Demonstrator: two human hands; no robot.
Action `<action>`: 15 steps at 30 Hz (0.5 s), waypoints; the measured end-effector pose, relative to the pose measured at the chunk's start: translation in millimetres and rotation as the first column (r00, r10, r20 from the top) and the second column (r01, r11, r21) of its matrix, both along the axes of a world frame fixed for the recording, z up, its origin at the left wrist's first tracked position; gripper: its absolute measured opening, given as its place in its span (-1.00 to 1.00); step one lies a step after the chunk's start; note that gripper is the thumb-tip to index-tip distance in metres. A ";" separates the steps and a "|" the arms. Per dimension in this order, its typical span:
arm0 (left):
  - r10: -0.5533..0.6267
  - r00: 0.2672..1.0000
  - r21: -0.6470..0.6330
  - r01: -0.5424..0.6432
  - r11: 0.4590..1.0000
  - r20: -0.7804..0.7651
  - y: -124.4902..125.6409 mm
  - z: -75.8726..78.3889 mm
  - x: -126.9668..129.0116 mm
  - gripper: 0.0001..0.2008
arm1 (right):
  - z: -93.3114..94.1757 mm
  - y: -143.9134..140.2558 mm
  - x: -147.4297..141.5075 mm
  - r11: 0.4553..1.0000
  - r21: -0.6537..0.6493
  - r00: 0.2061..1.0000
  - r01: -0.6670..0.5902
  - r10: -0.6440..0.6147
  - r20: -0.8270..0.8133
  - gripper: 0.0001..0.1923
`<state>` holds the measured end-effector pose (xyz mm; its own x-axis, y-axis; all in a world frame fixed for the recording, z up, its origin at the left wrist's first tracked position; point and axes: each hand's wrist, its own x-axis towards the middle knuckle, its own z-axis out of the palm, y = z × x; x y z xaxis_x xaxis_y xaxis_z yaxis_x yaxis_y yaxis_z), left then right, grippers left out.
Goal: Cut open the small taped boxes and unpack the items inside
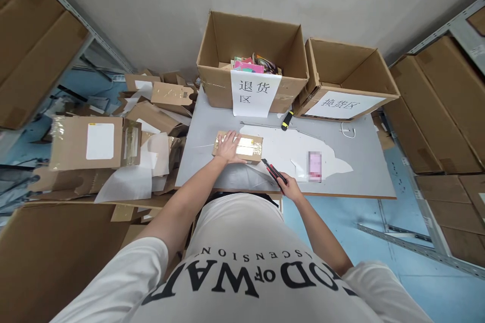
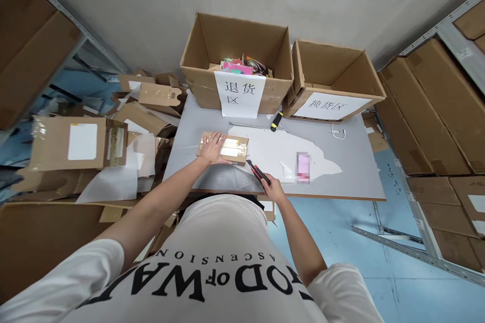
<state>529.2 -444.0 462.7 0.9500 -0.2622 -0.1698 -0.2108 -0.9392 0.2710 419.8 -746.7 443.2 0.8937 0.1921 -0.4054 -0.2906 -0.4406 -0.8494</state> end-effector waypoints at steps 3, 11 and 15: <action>-0.002 1.000 0.004 0.002 1.000 -0.015 0.6 -1.0 0.5 0.20 | -4.8 -1.6 -0.4 0.999 -0.014 0.999 0.046 -0.046 0.017 -0.45; -0.011 0.999 -0.115 0.007 0.993 -0.033 8.9 2.1 1.3 -0.02 | -21.3 8.3 5.5 0.899 0.263 0.935 0.351 -0.350 -0.051 -0.32; 0.058 0.998 -0.280 -0.056 0.958 -0.001 22.5 1.8 2.3 -0.21 | -23.4 23.5 22.1 0.852 0.364 0.924 0.376 -0.377 -0.071 -0.33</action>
<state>531.5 -421.5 464.5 0.9656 -0.2436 -0.0905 -0.1620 -0.8366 0.5234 441.9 -723.3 419.9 0.9286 -0.0260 -0.3702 -0.3690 0.0417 -0.9285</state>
